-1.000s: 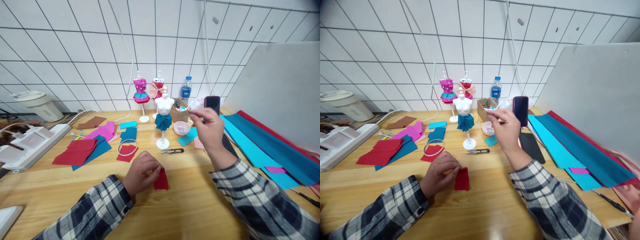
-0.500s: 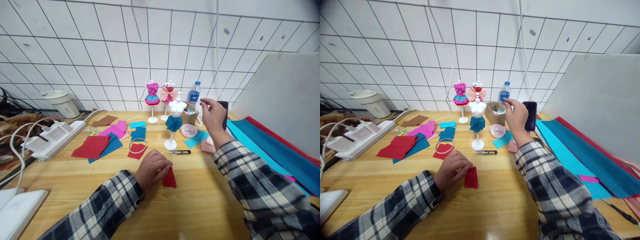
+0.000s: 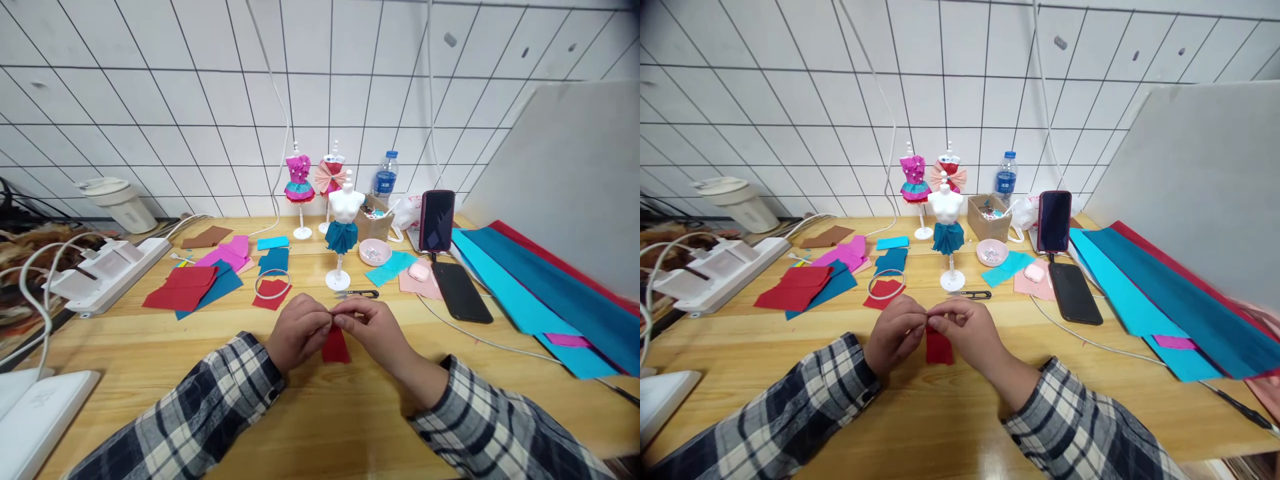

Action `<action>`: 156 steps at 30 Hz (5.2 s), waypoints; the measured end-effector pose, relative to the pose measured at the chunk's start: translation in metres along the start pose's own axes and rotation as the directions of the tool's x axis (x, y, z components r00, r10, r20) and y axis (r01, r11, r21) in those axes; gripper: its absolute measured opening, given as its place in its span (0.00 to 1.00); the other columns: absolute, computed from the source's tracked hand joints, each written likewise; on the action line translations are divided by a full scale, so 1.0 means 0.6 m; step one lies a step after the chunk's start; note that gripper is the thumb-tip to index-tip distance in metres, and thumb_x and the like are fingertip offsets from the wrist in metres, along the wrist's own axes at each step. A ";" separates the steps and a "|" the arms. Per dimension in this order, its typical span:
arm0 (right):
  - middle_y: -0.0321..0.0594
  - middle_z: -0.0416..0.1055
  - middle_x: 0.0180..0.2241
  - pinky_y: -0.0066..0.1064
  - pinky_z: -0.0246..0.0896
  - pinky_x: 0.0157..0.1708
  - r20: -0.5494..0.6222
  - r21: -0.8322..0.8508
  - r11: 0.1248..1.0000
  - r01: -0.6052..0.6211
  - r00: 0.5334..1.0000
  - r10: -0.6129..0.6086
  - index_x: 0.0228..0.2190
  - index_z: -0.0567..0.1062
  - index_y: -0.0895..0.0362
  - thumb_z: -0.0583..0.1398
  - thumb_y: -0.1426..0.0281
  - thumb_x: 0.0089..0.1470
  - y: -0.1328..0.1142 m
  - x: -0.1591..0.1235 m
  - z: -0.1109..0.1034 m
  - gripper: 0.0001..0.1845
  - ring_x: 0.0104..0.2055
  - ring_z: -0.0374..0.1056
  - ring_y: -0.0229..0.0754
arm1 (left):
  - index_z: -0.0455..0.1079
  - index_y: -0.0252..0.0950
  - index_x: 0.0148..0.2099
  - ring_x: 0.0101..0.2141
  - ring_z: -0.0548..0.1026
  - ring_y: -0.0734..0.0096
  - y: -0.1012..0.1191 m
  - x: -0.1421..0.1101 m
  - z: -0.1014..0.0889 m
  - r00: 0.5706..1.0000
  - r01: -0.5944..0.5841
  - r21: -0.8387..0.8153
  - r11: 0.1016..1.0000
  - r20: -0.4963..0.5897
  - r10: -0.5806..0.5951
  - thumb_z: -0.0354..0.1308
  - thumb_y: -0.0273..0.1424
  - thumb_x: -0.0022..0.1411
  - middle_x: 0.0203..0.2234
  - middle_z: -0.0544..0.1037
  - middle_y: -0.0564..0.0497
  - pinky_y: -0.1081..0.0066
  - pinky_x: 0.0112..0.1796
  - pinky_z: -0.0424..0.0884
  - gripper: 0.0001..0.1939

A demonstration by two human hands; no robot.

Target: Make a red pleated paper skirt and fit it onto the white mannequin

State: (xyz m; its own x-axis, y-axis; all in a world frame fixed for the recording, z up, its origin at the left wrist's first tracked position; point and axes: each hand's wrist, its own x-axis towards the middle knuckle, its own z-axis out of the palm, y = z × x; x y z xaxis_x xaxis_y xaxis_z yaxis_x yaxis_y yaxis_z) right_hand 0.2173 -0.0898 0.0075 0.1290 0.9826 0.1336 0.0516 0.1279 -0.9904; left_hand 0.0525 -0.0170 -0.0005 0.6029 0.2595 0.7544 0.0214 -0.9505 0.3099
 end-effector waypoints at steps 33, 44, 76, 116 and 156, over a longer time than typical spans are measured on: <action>0.38 0.74 0.28 0.31 0.62 0.30 -0.086 -0.178 0.983 0.049 0.994 -0.065 0.27 0.78 0.54 0.62 0.66 0.52 0.001 -0.002 0.003 0.05 0.30 0.66 0.39 | 0.72 0.36 0.35 0.32 0.70 0.68 -0.005 0.004 0.008 0.972 0.221 0.137 0.966 0.048 -0.230 0.53 0.27 0.66 0.29 0.76 0.50 0.66 0.36 0.64 0.08; 0.38 0.76 0.32 0.28 0.58 0.23 -0.168 -0.269 0.949 0.166 0.962 -0.216 0.37 0.81 0.54 0.64 0.68 0.52 0.004 -0.004 -0.011 0.09 0.23 0.60 0.33 | 0.70 0.36 0.41 0.35 0.70 0.68 0.004 0.003 0.002 0.954 0.265 0.075 0.961 0.126 -0.272 0.49 0.27 0.69 0.32 0.76 0.50 0.66 0.38 0.63 0.08; 0.34 0.76 0.35 0.29 0.59 0.31 0.098 -0.763 0.647 0.024 0.992 0.079 0.43 0.79 0.47 0.63 0.70 0.53 0.064 0.020 -0.148 0.15 0.32 0.69 0.37 | 0.67 0.41 0.55 0.44 0.72 0.58 -0.015 0.004 0.001 0.825 0.253 0.281 0.926 0.437 -0.359 0.60 0.38 0.61 0.43 0.78 0.48 0.57 0.46 0.60 0.20; 0.45 0.74 0.38 0.35 0.59 0.36 0.390 -0.837 0.360 0.412 0.911 -0.135 0.36 0.76 0.55 0.63 0.57 0.53 0.024 0.023 -0.047 0.15 0.40 0.66 0.47 | 0.75 0.43 0.40 0.45 0.71 0.56 -0.159 -0.043 -0.187 0.741 0.380 0.430 0.819 0.389 -0.548 0.58 0.47 0.58 0.40 0.79 0.50 0.60 0.49 0.60 0.16; 0.34 0.72 0.33 0.30 0.56 0.31 0.192 -0.739 0.674 -0.006 0.957 0.219 0.45 0.67 0.54 0.65 0.68 0.49 0.028 0.031 -0.089 0.21 0.33 0.67 0.39 | 0.65 0.39 0.54 0.44 0.78 0.61 -0.092 -0.025 -0.092 0.749 0.628 -0.114 0.770 -0.180 -0.637 0.54 0.41 0.66 0.39 0.80 0.47 0.57 0.52 0.69 0.17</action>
State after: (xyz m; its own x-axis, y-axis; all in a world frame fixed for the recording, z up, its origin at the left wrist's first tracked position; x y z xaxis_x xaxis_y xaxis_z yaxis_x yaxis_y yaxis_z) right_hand 0.2732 -0.0765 -0.0048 -0.0554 0.9938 -0.0960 0.7655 -0.0195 -0.6432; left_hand -0.0019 0.0412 0.0030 0.2944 0.8309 0.4722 0.3043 -0.5498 0.7779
